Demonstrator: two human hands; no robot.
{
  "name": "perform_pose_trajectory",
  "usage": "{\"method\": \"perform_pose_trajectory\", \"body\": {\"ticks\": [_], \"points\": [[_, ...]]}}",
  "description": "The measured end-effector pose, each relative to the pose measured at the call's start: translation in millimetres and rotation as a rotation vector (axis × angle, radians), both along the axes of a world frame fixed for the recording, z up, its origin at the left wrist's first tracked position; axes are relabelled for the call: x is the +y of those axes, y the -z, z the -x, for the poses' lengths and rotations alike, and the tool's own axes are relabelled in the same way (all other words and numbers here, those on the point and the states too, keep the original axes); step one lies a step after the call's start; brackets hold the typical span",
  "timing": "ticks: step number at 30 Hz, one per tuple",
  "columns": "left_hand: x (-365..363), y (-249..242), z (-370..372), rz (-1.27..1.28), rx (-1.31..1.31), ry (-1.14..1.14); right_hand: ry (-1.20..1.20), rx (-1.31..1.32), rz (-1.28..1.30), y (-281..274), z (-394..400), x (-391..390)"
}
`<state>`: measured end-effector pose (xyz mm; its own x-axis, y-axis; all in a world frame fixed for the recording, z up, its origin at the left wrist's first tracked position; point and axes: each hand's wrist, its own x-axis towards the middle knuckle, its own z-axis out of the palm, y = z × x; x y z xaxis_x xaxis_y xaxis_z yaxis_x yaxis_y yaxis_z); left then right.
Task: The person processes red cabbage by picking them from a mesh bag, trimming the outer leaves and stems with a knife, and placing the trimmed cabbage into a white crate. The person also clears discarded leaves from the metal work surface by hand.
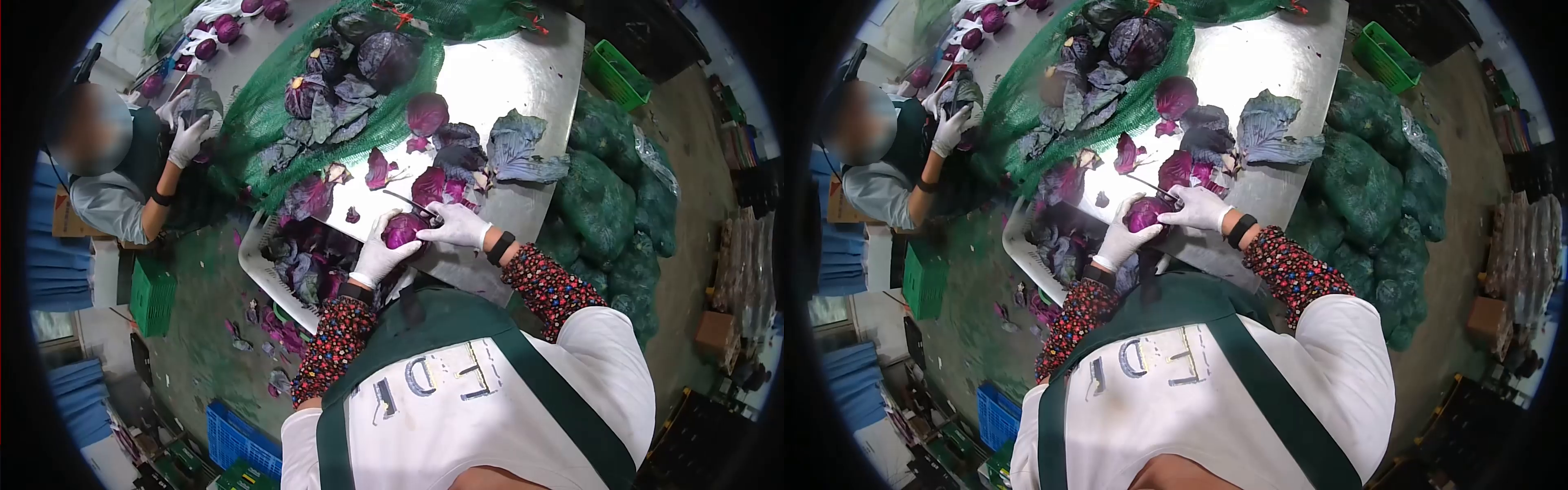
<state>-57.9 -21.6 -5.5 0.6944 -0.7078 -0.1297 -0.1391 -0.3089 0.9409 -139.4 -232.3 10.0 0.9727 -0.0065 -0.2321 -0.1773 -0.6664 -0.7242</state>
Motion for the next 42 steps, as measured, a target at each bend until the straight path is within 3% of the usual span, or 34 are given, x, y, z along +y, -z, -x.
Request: {"method": "perform_pose_trajectory", "body": {"ticks": [5,8,12,15,22,24,25,28,30,33,34,36,38,40,42], "points": [[-6.2,-9.3,1.3,-0.053,-0.095,0.020,-0.079,0.000,0.038,1.3,-7.5,-1.6],[-13.2,-11.1,2.7,-0.108,-0.098,-0.001,-0.098,0.086,0.203,-6.6,-13.1,8.7],[-16.9,-11.3,1.1,-0.170,-0.189,-0.023,0.039,-0.150,0.365,21.1,-16.4,5.8],[-12.1,-8.7,1.2,-0.054,-0.155,0.035,0.242,-0.037,0.127,18.4,-21.4,-2.2],[-5.1,-2.3,10.7,-0.012,-0.082,0.019,0.347,-0.026,0.188,40.5,-25.6,-14.2],[-3.9,-2.9,12.9,-0.021,-0.042,-0.017,0.474,-0.059,-0.012,30.8,-20.2,-13.1],[-2.6,-0.2,13.8,0.010,0.009,-0.047,0.484,0.106,-0.238,13.4,-13.8,-13.1],[-1.2,1.5,15.8,0.027,0.001,-0.062,0.317,0.200,-0.245,2.6,3.1,-1.8],[-3.7,0.2,16.7,-0.029,-0.108,-0.026,0.295,0.369,-0.466,-8.4,19.2,7.5],[-7.1,-2.0,19.8,0.011,-0.116,-0.034,0.291,0.365,-0.698,32.1,27.6,16.0],[-6.5,9.9,18.3,0.019,-0.193,-0.022,0.264,0.308,-0.725,37.8,27.7,13.4],[-7.0,11.8,20.4,-0.009,-0.184,-0.027,0.161,0.021,-0.268,79.4,24.1,17.3],[-8.1,13.0,22.7,0.055,-0.143,-0.030,0.174,0.098,-0.253,75.5,23.4,18.4],[-6.6,26.8,18.4,0.065,-0.115,-0.016,0.259,0.303,-0.421,36.6,25.8,16.8],[-10.8,14.3,19.8,-0.017,-0.168,0.017,0.272,0.343,-0.579,33.1,28.4,17.7]]}}
